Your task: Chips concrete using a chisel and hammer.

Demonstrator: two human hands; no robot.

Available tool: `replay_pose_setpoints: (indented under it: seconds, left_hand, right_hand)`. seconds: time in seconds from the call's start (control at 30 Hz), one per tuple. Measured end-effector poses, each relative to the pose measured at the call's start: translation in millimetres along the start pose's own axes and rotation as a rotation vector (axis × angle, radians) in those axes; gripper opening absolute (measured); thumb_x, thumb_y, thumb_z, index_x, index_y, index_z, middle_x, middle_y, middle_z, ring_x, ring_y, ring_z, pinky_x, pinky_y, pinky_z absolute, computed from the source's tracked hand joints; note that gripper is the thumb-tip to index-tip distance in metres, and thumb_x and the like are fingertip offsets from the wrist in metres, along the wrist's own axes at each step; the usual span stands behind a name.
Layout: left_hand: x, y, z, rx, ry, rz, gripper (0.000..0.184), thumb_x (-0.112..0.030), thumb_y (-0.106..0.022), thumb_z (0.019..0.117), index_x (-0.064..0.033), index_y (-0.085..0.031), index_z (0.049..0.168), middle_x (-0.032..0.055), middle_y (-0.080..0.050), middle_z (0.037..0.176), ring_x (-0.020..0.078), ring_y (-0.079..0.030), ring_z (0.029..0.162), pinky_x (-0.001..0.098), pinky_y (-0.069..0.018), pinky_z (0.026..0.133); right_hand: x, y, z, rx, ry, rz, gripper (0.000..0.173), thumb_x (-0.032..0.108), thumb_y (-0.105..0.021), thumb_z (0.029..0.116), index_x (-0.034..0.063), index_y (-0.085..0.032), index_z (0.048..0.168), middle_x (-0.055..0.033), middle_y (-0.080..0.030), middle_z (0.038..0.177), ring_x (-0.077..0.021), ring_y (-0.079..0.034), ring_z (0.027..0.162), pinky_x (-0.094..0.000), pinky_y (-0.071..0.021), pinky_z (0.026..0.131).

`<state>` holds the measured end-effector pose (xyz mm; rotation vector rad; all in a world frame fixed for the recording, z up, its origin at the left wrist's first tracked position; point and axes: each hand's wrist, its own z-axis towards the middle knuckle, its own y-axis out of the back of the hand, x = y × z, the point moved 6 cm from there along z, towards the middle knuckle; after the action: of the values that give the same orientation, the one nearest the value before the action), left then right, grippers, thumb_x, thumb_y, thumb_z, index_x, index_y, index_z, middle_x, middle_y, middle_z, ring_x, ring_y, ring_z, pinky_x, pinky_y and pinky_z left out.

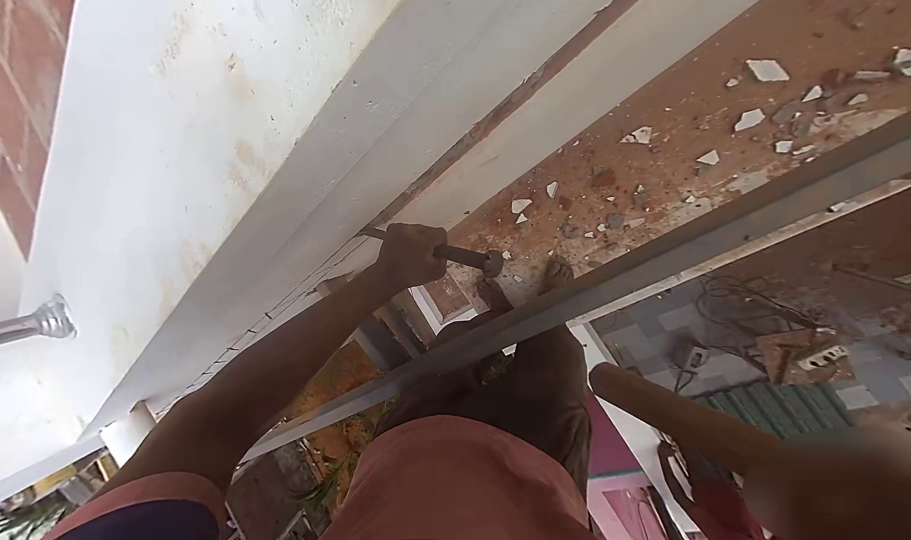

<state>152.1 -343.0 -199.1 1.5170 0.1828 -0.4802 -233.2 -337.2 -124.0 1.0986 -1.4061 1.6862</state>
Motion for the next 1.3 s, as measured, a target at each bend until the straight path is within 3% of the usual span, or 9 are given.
replay_pose_setpoints:
  seconds: [0.1, 0.2, 0.43, 0.67, 0.83, 1.0, 1.1, 1.2, 1.3]
  left_hand:
    - [3.7, -0.1, 3.0, 0.003, 0.037, 0.01, 0.02, -0.011, -0.063, 0.0749, -0.004, -0.053, 0.059, 0.0102, -0.054, 0.051, 0.0241, -0.056, 0.045, 0.0394, -0.038, 0.041]
    - [17.4, 6.0, -7.0, 0.073, 0.291, -0.026, 0.022, -0.007, -0.065, 0.0813, -0.0002, -0.054, 0.064, 0.0108, -0.05, 0.055, 0.0231, -0.052, 0.05, 0.04, -0.0389, 0.051]
    - [5.5, 3.7, -12.2, 0.138, 0.11, -0.069, 0.017, -0.009, -0.067, 0.0732, -0.0019, -0.057, 0.062, 0.0122, -0.057, 0.054, 0.0271, -0.06, 0.049, 0.0443, -0.0431, 0.045]
    - [0.0, 7.8, -18.2, 0.116, 0.033, -0.093, 0.016, -0.01, -0.065, 0.0719, -0.0036, -0.055, 0.061, 0.0105, -0.054, 0.052, 0.0245, -0.056, 0.045, 0.0398, -0.0391, 0.042]
    - [16.4, 20.2, -25.3, 0.122, 0.084, -0.077, 0.019, -0.011, -0.065, 0.0743, -0.0044, -0.053, 0.06, 0.0089, -0.052, 0.051, 0.0218, -0.054, 0.045, 0.0375, -0.0381, 0.043]
    - [14.8, 17.7, -28.7, 0.114, 0.036, -0.079, 0.017, -0.011, -0.066, 0.0738, -0.0039, -0.056, 0.062, 0.0099, -0.054, 0.052, 0.0236, -0.056, 0.046, 0.0396, -0.04, 0.043]
    - [12.3, 15.8, -29.7, 0.122, 0.005, -0.071, 0.016, -0.01, -0.066, 0.0736, -0.0027, -0.057, 0.062, 0.0109, -0.055, 0.052, 0.0252, -0.058, 0.045, 0.0408, -0.0402, 0.041]
    - [12.0, 13.7, -30.3, 0.115, 0.022, -0.075, 0.016, -0.011, -0.065, 0.0739, -0.0024, -0.058, 0.063, 0.0117, -0.056, 0.053, 0.0256, -0.058, 0.046, 0.0413, -0.0409, 0.043]
    - [18.1, 14.1, -27.7, 0.072, 0.049, -0.06, 0.017, -0.01, -0.065, 0.0731, -0.003, -0.056, 0.061, 0.0108, -0.055, 0.052, 0.0243, -0.057, 0.045, 0.0399, -0.0394, 0.042]
  right_hand:
    - [-99.4, -63.0, -35.6, 0.002, -0.264, -0.133, 0.008, 0.022, -0.067, 0.0944, 0.0211, -0.065, 0.087, 0.0102, -0.063, 0.067, -0.0003, -0.059, 0.055, -0.0188, -0.0526, 0.051]
    - [-137.6, -49.7, -71.0, 0.121, -0.828, -0.336, 0.011, 0.022, -0.066, 0.0814, 0.0135, -0.06, 0.084, 0.0058, -0.056, 0.057, -0.0087, -0.054, 0.042, -0.0303, -0.0482, 0.04]
    - [-30.2, -15.1, 8.8, 0.006, -0.131, -0.112, 0.009, 0.023, -0.063, 0.1013, 0.0287, -0.069, 0.104, 0.0093, -0.067, 0.081, -0.0026, -0.061, 0.06, -0.0202, -0.0546, 0.055]
    - [-72.2, -61.7, -50.2, 0.149, -0.154, -0.256, 0.024, 0.029, -0.067, 0.1001, 0.0232, -0.065, 0.124, 0.0098, -0.071, 0.089, 0.0001, -0.067, 0.072, -0.018, -0.0576, 0.067]
    - [-97.9, -69.2, -50.6, 0.28, -0.276, -0.365, 0.024, 0.032, -0.062, 0.1027, 0.0137, -0.067, 0.117, -0.0019, -0.069, 0.092, -0.0082, -0.066, 0.075, -0.0276, -0.058, 0.067]
    - [-92.0, -65.4, -31.1, 0.17, -0.288, -0.319, 0.019, 0.037, -0.062, 0.103, 0.0194, -0.065, 0.11, 0.007, -0.066, 0.076, -0.0017, -0.06, 0.056, -0.0216, -0.0532, 0.049]
    - [-41.2, -56.0, 2.8, 0.098, -0.102, -0.041, 0.016, 0.032, -0.059, 0.1049, 0.0228, -0.069, 0.114, 0.0082, -0.067, 0.081, -0.0031, -0.063, 0.064, -0.0194, -0.0551, 0.059]
    - [-13.5, -59.6, 24.6, 0.07, 0.016, 0.104, 0.027, 0.032, -0.048, 0.108, 0.016, -0.063, 0.093, 0.0047, -0.059, 0.07, -0.0085, -0.062, 0.064, -0.0236, -0.0544, 0.065]
    - [-82.9, -92.8, -4.4, 0.033, -0.202, -0.129, 0.012, 0.026, -0.064, 0.1, 0.0211, -0.064, 0.089, 0.0097, -0.06, 0.066, -0.0017, -0.058, 0.054, -0.0196, -0.053, 0.05]
